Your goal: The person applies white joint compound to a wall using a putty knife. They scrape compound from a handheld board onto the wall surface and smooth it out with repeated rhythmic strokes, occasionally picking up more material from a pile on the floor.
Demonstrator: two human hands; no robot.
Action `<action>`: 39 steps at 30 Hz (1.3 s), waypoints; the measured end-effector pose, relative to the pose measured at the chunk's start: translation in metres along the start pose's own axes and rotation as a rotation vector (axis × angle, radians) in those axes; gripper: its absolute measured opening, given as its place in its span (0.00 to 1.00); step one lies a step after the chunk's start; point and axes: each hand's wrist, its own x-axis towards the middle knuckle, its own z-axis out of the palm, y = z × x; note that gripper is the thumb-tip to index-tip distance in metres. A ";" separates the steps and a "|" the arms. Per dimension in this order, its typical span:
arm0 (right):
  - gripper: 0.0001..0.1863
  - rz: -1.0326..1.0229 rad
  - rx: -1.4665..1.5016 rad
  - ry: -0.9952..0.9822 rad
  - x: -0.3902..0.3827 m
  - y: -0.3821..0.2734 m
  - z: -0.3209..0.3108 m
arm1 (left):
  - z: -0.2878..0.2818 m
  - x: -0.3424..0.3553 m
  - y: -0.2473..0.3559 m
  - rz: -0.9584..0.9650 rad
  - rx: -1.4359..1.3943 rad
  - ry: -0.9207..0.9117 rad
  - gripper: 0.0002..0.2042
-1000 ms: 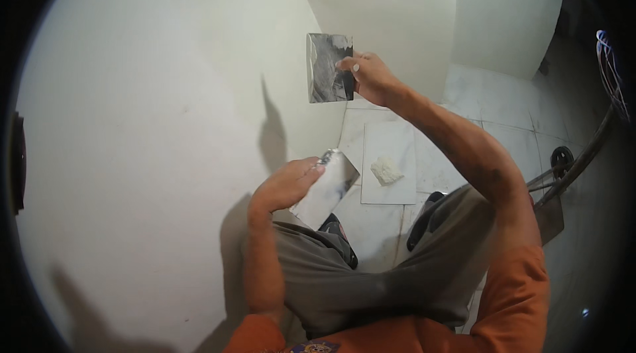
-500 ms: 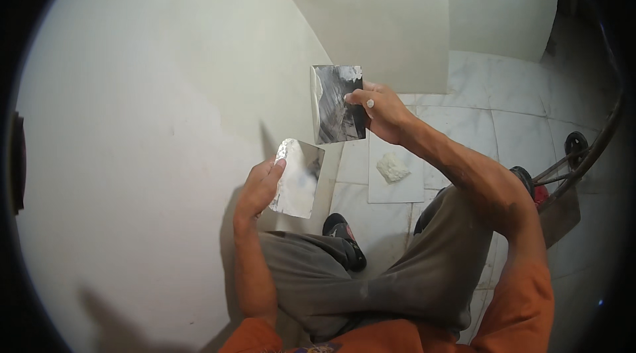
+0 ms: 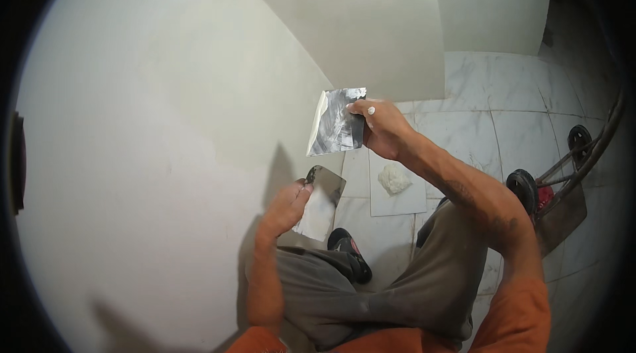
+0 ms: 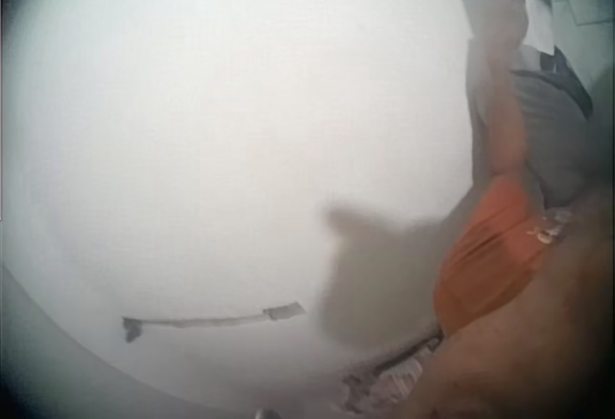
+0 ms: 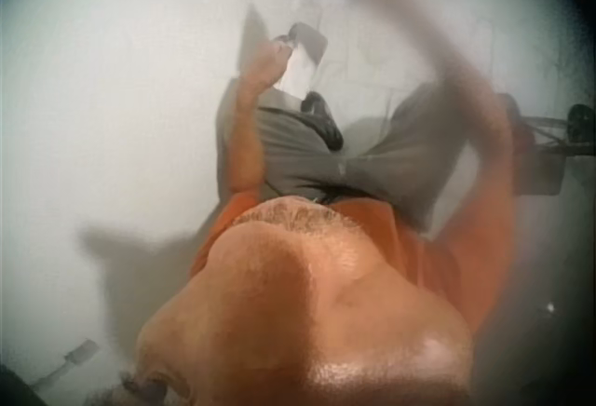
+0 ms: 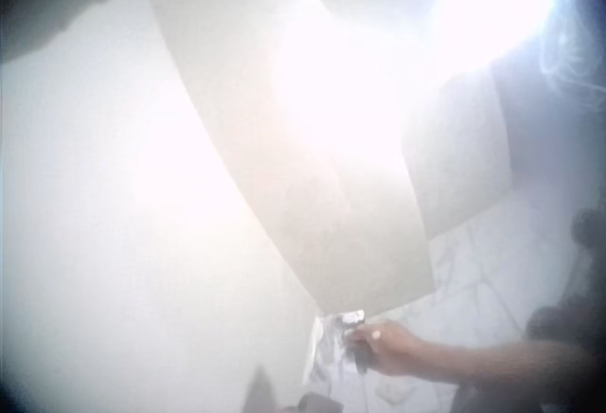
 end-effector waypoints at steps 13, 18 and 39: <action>0.16 -0.434 -0.362 -0.277 0.055 0.006 0.038 | 0.090 -0.028 -0.033 0.106 0.031 0.120 0.16; 0.19 -1.549 -1.185 -0.218 0.143 -0.026 0.104 | 0.091 -0.007 -0.030 0.136 -0.049 0.099 0.14; 0.26 -1.872 -1.318 -0.477 0.317 -0.097 0.208 | 0.022 0.011 0.031 -0.016 -0.070 0.035 0.11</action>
